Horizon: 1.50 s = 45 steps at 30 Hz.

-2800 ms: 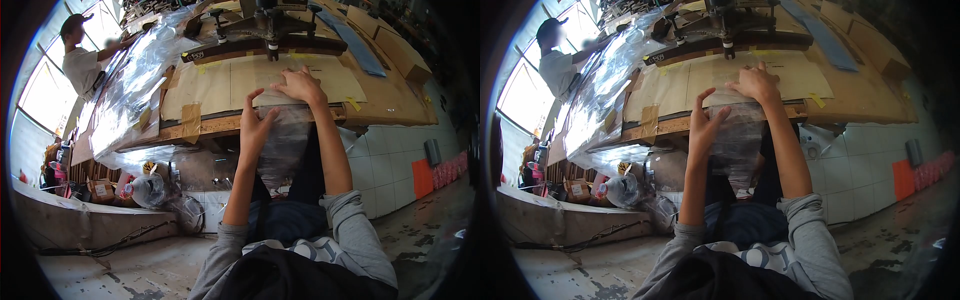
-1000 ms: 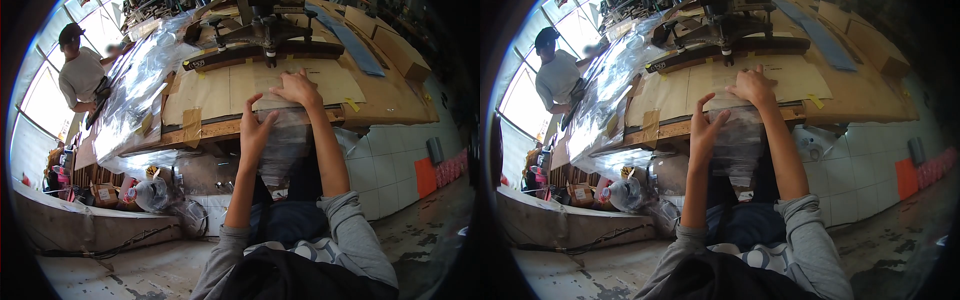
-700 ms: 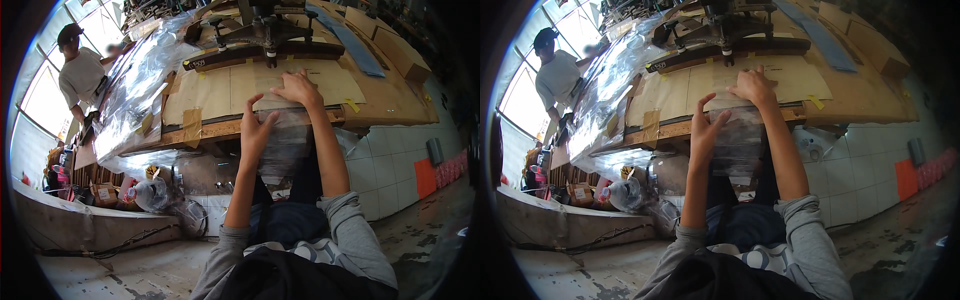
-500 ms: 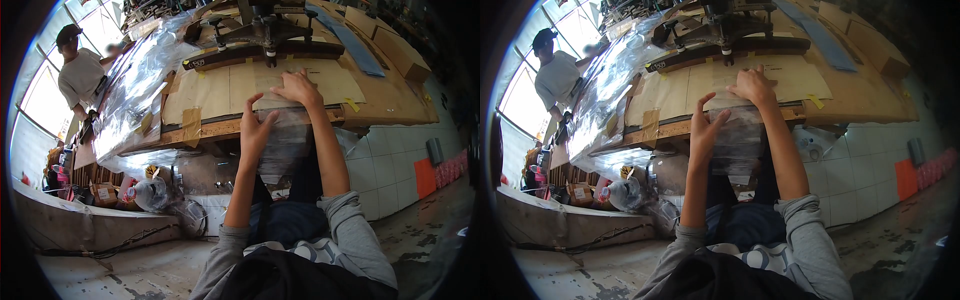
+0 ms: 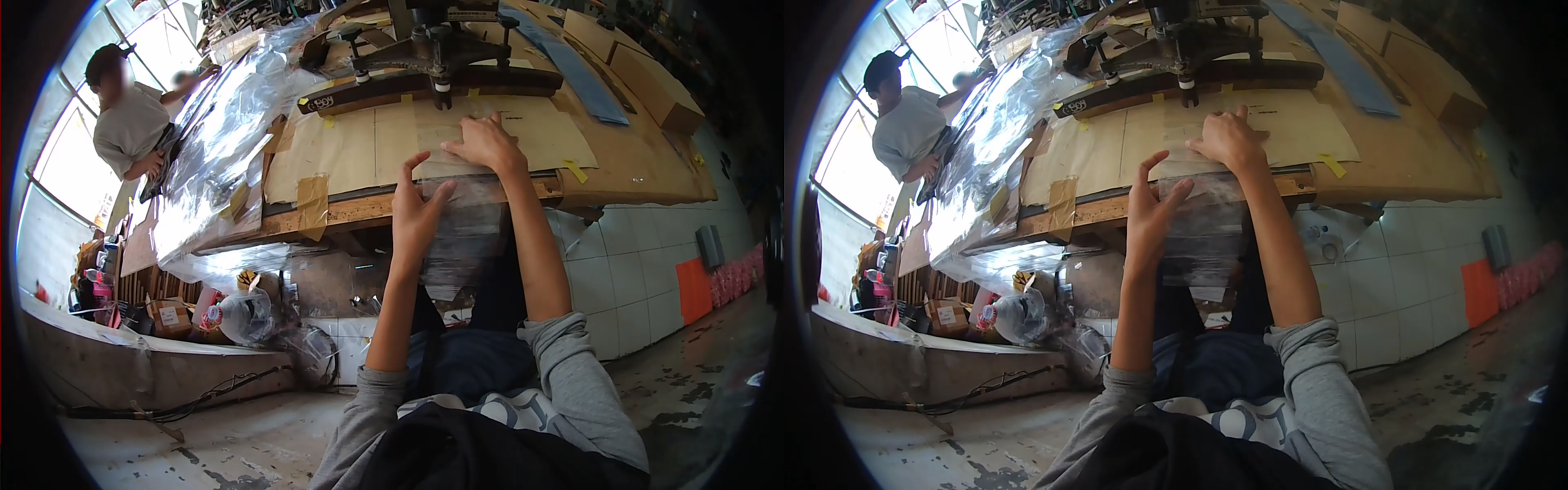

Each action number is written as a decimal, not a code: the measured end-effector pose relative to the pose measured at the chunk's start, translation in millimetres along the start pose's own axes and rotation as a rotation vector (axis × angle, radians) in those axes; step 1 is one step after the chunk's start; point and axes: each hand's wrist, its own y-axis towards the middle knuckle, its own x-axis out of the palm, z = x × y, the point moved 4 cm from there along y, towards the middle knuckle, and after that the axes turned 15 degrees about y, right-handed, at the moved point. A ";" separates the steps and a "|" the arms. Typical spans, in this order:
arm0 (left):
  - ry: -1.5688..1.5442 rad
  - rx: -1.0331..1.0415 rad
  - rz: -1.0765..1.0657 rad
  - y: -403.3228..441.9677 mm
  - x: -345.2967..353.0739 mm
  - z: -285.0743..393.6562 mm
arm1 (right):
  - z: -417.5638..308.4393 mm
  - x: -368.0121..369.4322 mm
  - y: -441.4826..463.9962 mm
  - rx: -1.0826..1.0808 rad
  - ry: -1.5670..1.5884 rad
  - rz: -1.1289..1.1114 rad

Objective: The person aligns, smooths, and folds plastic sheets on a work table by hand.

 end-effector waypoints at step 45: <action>0.101 0.000 0.053 -6.4 2.9 -2.1 | 16.3 21.1 6.5 -0.110 0.003 0.264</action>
